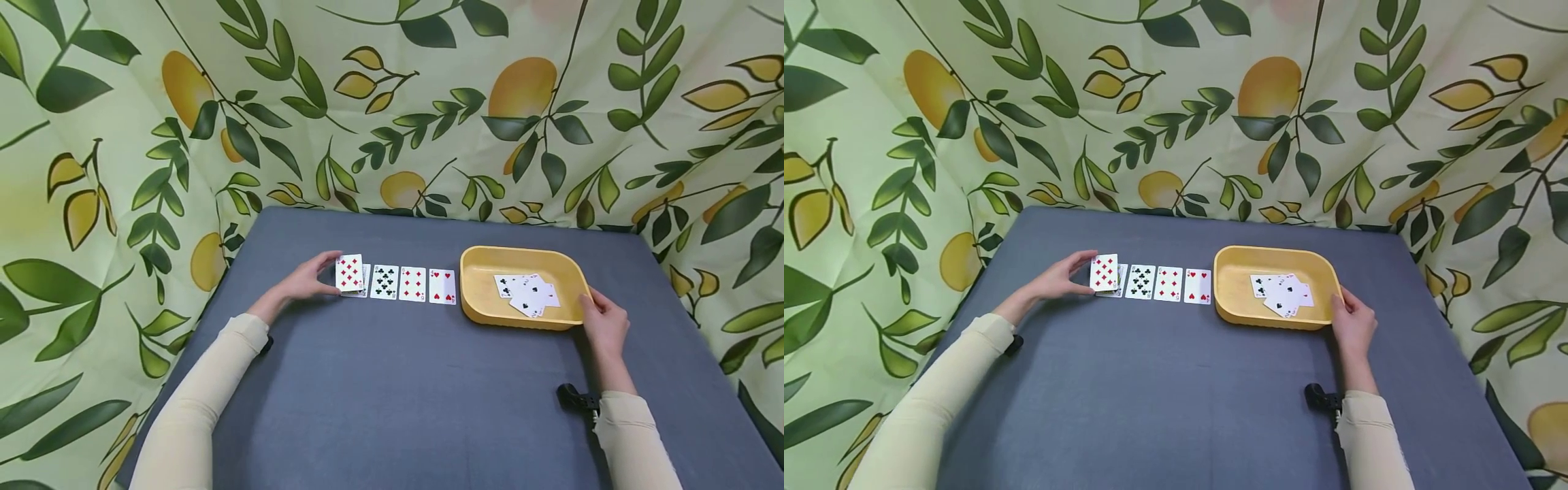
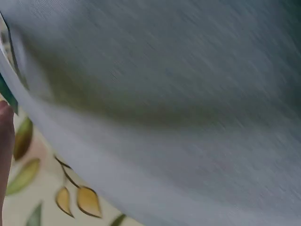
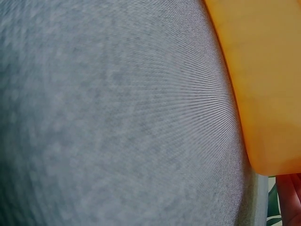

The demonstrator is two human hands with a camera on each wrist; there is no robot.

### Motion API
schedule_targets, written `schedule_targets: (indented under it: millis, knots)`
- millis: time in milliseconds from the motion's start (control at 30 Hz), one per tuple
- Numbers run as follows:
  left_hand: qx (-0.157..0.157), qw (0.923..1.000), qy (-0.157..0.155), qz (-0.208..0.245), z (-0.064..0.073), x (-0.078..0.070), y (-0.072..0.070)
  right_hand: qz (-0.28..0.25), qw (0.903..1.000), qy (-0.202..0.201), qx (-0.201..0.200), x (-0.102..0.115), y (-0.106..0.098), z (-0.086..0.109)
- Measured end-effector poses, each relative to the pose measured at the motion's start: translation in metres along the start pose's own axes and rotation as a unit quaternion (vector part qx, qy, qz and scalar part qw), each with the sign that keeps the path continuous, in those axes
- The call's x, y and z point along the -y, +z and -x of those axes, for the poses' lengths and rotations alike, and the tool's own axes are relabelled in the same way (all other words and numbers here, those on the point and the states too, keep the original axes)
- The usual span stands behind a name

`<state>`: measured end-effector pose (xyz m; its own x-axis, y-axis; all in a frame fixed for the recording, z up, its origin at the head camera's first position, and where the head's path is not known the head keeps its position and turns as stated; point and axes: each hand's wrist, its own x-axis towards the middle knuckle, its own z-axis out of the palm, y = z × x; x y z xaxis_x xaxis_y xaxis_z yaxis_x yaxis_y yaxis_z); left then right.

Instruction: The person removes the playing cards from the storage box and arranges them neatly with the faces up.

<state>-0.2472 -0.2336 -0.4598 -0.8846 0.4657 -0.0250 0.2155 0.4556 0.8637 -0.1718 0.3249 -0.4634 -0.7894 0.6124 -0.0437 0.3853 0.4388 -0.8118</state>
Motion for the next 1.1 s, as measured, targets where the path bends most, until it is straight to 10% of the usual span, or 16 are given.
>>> schedule_targets:
  millis: [367,1100]
  knots:
    - [0.041,0.9986,-0.022,0.025,0.012,0.022,-0.027,0.011,0.9999,0.004,0.002,-0.001,-0.001,0.0]
    - [0.075,0.9848,-0.066,-0.142,0.01,0.026,-0.04,0.007,1.0,-0.005,0.004,0.0,-0.001,0.0]
